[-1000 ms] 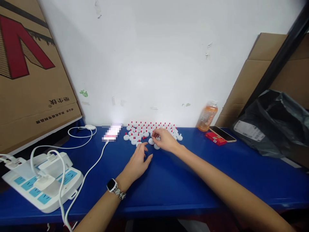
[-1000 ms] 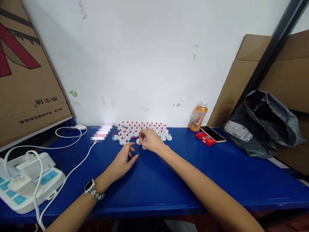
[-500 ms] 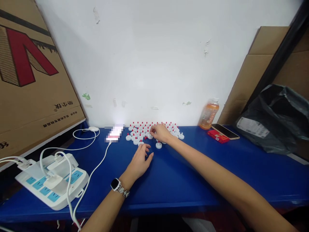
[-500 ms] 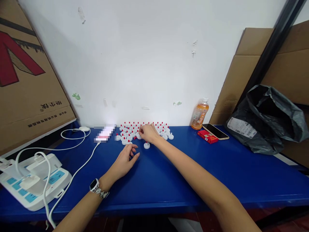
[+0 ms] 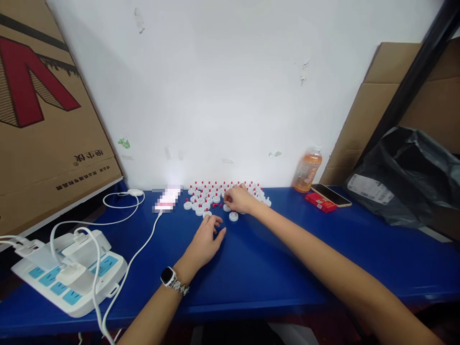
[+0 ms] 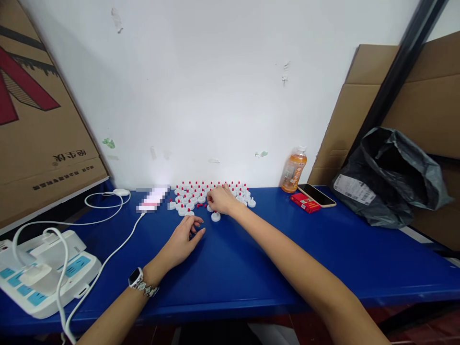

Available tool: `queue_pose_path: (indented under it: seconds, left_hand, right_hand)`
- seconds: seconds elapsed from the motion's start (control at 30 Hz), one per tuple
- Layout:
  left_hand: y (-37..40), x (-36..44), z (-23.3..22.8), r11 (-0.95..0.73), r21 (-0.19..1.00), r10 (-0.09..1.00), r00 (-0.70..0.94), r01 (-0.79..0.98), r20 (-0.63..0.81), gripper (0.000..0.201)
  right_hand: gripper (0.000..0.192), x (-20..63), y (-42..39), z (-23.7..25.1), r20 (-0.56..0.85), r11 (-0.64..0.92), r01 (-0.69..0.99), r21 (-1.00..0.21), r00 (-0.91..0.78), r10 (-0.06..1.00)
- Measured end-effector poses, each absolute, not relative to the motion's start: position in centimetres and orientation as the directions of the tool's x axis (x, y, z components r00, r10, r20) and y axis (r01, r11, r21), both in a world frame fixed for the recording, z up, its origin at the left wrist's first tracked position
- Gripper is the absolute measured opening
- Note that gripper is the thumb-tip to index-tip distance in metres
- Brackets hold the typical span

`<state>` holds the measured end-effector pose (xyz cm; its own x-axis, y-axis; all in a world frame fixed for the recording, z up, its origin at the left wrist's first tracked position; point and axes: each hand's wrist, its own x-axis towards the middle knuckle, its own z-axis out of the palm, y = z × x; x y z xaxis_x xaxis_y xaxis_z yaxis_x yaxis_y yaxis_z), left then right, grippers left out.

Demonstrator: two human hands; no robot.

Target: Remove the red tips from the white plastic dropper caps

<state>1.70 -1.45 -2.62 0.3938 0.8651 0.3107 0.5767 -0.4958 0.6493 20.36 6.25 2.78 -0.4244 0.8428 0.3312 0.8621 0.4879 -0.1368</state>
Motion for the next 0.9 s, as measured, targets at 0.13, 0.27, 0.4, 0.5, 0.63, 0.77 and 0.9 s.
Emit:
queue_pose_path:
  seconds: [0.13, 0.27, 0.4, 0.5, 0.63, 0.77, 0.9]
  left_hand:
    - [-1.5, 1.7, -2.5, -0.501, 0.643, 0.862, 0.399, 0.579, 0.313, 0.023]
    - [-1.4, 2.0, -1.9, -0.493, 0.652, 0.866, 0.401, 0.577, 0.3, 0.022]
    - [-0.1, 3.6, -1.0, -0.539, 0.612, 0.839, 0.436, 0.579, 0.326, 0.019]
    - [1.3, 5.3, -0.4, -0.577, 0.59, 0.816, 0.43, 0.565, 0.386, 0.017]
    - [2.0, 6.4, -0.2, -0.59, 0.614, 0.807, 0.355, 0.524, 0.472, 0.015]
    - [1.3, 5.0, 0.1, -0.623, 0.596, 0.778, 0.321, 0.506, 0.541, 0.017]
    - [0.2, 3.6, 0.8, -0.639, 0.542, 0.75, 0.287, 0.545, 0.596, 0.023]
  right_hand:
    - [0.015, 20.9, 6.1, 3.1, 0.393, 0.419, 0.896, -0.148, -0.336, 0.856]
    - [0.019, 23.9, 5.1, 3.2, 0.506, 0.333, 0.899, -0.285, -0.154, 0.849]
    - [0.021, 27.3, 4.9, 2.8, 0.478, 0.201, 0.922, -0.332, -0.02, 0.878]
    - [0.022, 28.3, 5.6, 2.3, 0.429, 0.153, 0.94, -0.306, -0.007, 0.903]
    - [0.016, 27.9, 6.9, 1.9, 0.376, 0.148, 0.953, -0.263, -0.039, 0.926]
    - [0.016, 27.3, 6.7, 2.5, 0.402, 0.195, 0.931, -0.308, -0.058, 0.914]
    - [0.014, 25.1, 4.1, 3.9, 0.544, 0.316, 0.821, -0.476, -0.008, 0.839]
